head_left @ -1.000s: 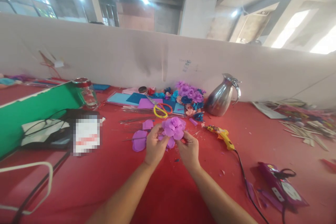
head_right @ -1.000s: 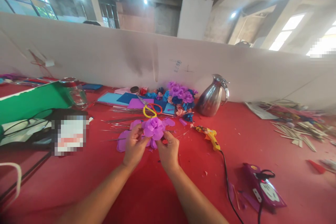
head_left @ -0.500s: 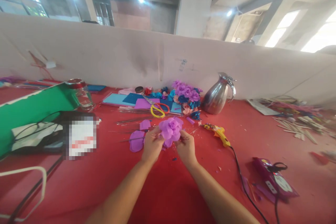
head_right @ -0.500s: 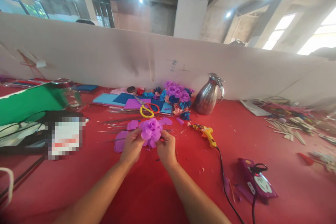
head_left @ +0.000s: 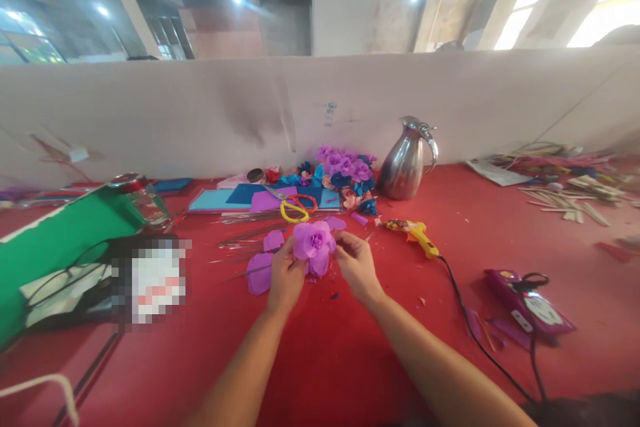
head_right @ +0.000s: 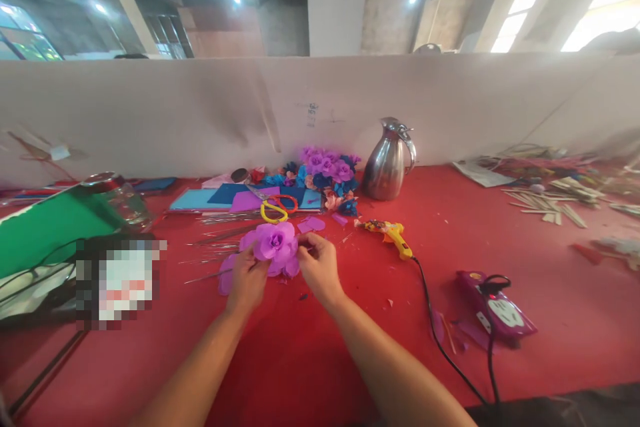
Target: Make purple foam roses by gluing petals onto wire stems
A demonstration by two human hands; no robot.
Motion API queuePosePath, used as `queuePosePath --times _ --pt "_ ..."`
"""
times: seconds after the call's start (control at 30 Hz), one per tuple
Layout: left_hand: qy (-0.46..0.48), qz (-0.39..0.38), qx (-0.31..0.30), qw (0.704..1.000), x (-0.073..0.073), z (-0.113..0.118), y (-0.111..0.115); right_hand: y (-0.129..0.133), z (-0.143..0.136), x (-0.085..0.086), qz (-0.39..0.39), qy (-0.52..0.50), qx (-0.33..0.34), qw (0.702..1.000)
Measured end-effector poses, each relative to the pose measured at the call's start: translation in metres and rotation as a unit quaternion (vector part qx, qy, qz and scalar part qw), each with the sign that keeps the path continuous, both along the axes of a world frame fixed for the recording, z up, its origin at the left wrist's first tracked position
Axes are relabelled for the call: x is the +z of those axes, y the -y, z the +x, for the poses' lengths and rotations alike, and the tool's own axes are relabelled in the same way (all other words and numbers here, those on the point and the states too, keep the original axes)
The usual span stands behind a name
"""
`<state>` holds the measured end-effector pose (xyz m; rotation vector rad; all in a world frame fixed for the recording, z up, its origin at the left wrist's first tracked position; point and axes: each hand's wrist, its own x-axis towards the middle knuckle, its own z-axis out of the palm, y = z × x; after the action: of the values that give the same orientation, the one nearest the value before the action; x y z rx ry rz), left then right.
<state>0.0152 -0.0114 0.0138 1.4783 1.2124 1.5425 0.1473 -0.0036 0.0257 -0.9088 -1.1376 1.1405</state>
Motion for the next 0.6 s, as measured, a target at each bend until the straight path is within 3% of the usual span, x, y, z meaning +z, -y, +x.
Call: queuePosePath --times 0.23,0.6 --pt "-0.09 0.015 -0.052 0.995 0.009 -0.001 0.001 -0.009 0.02 0.012 -0.099 -0.142 0.144 0.974" --pt "-0.149 0.019 -0.196 0.969 0.014 -0.002 -0.001 -0.009 0.034 0.021 -0.133 -0.069 0.17 0.974"
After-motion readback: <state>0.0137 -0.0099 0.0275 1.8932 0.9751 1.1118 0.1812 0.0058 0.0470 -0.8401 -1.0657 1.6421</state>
